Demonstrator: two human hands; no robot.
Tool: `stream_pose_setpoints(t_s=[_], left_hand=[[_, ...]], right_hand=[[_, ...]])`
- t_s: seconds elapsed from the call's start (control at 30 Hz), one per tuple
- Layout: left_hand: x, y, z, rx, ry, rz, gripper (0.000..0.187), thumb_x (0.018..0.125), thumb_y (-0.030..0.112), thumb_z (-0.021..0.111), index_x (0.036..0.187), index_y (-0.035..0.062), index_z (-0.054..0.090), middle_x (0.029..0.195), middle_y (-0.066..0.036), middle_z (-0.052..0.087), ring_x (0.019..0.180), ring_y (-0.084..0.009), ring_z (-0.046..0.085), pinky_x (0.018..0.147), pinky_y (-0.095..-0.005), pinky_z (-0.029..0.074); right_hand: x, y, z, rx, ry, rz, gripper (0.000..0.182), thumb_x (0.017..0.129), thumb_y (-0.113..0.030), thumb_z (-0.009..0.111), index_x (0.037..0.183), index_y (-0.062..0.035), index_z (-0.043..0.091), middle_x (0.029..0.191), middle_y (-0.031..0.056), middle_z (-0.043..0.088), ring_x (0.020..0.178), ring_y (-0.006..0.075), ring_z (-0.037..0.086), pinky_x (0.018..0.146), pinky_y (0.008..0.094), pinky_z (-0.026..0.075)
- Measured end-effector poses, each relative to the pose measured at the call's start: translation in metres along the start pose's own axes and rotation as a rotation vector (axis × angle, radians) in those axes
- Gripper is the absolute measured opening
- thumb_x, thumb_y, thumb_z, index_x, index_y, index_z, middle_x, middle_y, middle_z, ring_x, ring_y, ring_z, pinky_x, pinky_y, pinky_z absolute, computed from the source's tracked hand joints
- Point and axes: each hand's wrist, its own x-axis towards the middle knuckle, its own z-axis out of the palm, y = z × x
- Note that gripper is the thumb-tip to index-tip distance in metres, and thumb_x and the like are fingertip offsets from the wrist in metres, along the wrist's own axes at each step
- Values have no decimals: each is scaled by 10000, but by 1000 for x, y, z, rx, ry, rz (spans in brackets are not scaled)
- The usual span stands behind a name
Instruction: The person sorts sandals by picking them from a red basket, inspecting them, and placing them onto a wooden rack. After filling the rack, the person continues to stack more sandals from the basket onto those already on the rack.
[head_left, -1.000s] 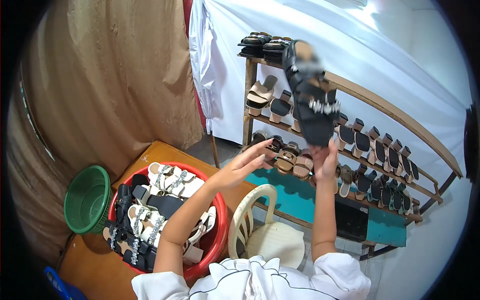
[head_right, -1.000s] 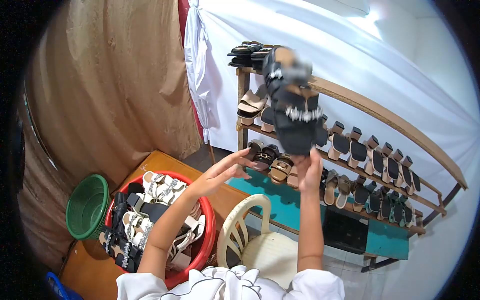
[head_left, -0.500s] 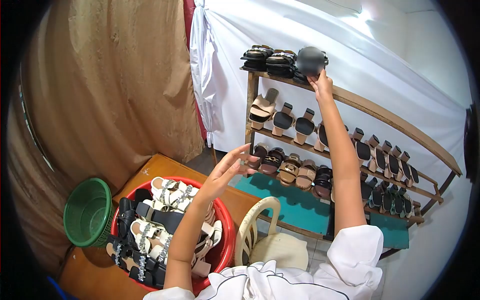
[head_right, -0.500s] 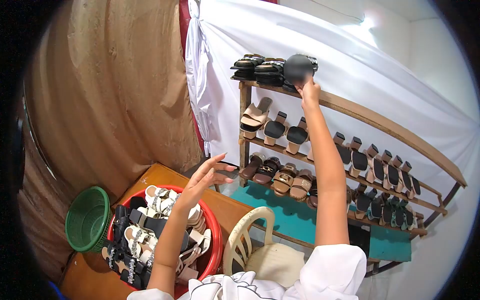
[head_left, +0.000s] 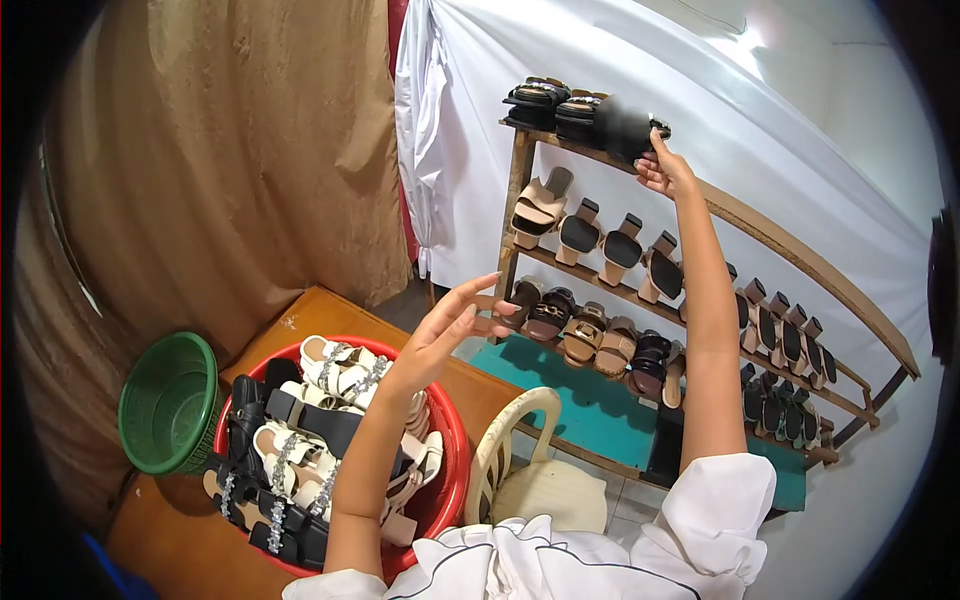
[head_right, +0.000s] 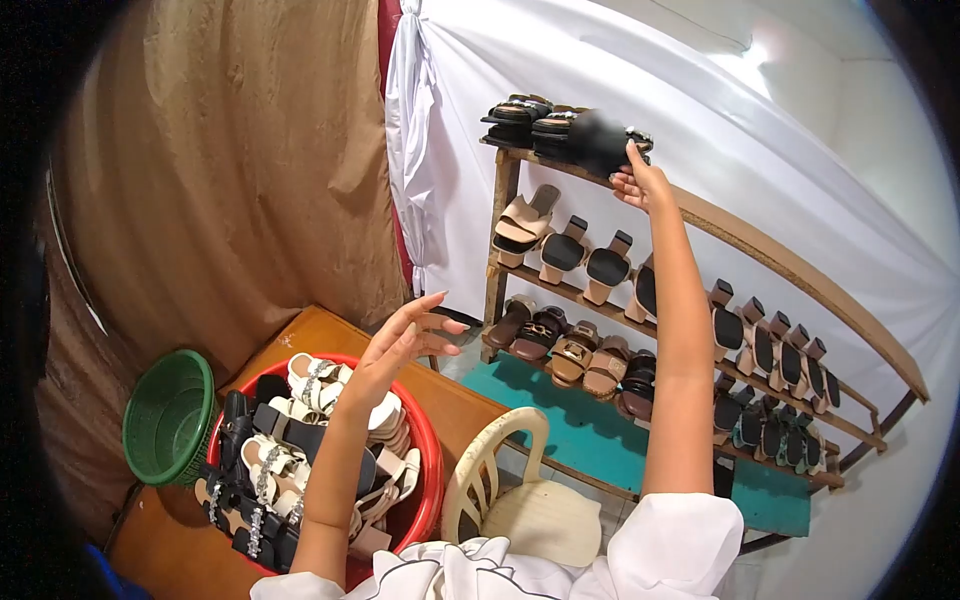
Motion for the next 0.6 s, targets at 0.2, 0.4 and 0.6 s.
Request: stream_pose_setpoints(t_s=[0.2,0.4,0.6], left_hand=[[-2,4,1,3,16,28,497,910,344,355,1276,11,313,1089,-146,514,926,-209,556,857,-347,403],[-11,34,-9,66,103,36,547,894,379,383,1277,-2,302,1069,-156,524,925,-231,556,853,-362,410],[-42,82,-35,331,169,-6,513,899,347,388,1277,7,316,1070,-157,527,934,-210,552,840,-330,417]], right_hand=[[-29,46,39,315,43,-25,679,725,-568,569,1053,0,397,841,109,469,744,194,553,618,341,506],[-154,141,133,359,-337,52,305,872,-347,473,1026,-91,414,832,37,445,699,143,540,574,267,467],[-280,214,193,150,-839,98,280,886,-308,458,1019,-62,471,871,25,518,751,99,546,651,239,443]])
